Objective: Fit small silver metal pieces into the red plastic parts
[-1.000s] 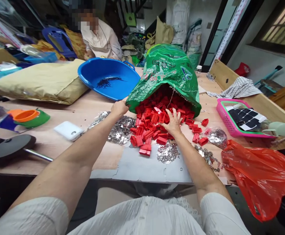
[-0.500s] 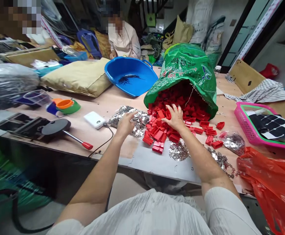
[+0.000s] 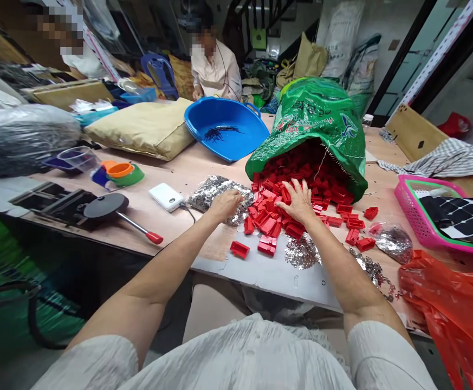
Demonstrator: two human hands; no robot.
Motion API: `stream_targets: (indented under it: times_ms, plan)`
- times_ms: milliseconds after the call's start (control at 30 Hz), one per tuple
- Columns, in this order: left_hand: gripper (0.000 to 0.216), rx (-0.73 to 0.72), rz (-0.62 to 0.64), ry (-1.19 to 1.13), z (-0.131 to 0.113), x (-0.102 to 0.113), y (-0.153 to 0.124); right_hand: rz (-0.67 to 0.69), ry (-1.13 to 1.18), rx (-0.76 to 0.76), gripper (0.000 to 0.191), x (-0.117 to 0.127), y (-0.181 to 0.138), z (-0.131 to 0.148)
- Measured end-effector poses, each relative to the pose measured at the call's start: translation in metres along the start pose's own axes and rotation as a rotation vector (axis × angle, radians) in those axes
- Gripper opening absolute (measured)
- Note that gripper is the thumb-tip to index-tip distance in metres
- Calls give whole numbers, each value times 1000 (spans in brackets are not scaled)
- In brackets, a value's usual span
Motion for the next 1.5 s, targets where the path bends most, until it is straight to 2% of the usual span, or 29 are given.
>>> stream_targets:
  times_ms: [200, 300, 367, 433, 533, 600, 667, 700, 767, 800, 867, 967, 1100, 1233, 1367, 1500]
  plan:
    - [25, 50, -102, -77, 4, 5, -2, 1, -47, 18, 75, 10, -1, 9]
    - [21, 78, -175, -136, 7, 12, -9, -88, -69, 60, 68, 23, 3, 24]
    - [20, 96, -231, -177, 9, 18, -15, -164, -63, 116, 61, 32, 7, 43]
    - [19, 114, -288, -215, 9, 23, -21, -167, -36, 211, 52, 38, 11, 69]
    - [16, 146, -360, -273, 7, 25, -36, -7, -14, 326, 36, 34, 18, 109]
    - [11, 231, -446, -394, 7, 24, -51, 83, -54, 333, 33, 26, 24, 131]
    - [14, 431, -559, -613, 10, 18, -69, 124, -91, 327, 30, 16, 31, 145]
    - [19, 554, -571, -775, 12, 13, -77, 138, -99, 327, 28, 12, 35, 150]
    - [26, 739, -468, -1129, 14, -1, -90, 161, -98, 325, 22, 4, 43, 155]
    - [29, 779, -394, -1247, 13, -8, -94, 169, -92, 321, 21, 1, 46, 156]
    - [37, 798, -267, -1380, 10, -18, -97, 166, -78, 303, 21, -3, 51, 155]
    - [43, 796, -182, -1477, 6, -26, -95, 157, -51, 264, 27, -6, 55, 152]
    - [36, 803, -209, -1529, 4, -32, -83, 182, 4, 232, 15, -11, 62, 149]
    - [24, 822, -271, -1482, 6, -35, -73, 185, 112, 170, 11, -16, 75, 146]
    - [36, 812, -275, -1417, 15, -30, -71, 160, 255, 102, 12, -16, 86, 146]
    - [34, 787, -285, -1331, 32, -16, -78, 118, 402, 88, 11, -13, 93, 153]
Point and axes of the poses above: each hand's wrist, its own y-axis towards the middle knuckle, its own x-axis out of the back of the hand, z = x × y, the point moved 2 cm from there along y, towards the middle knuckle, and after that the axes turned 11 degrees about -y, right-handed, at the moved point
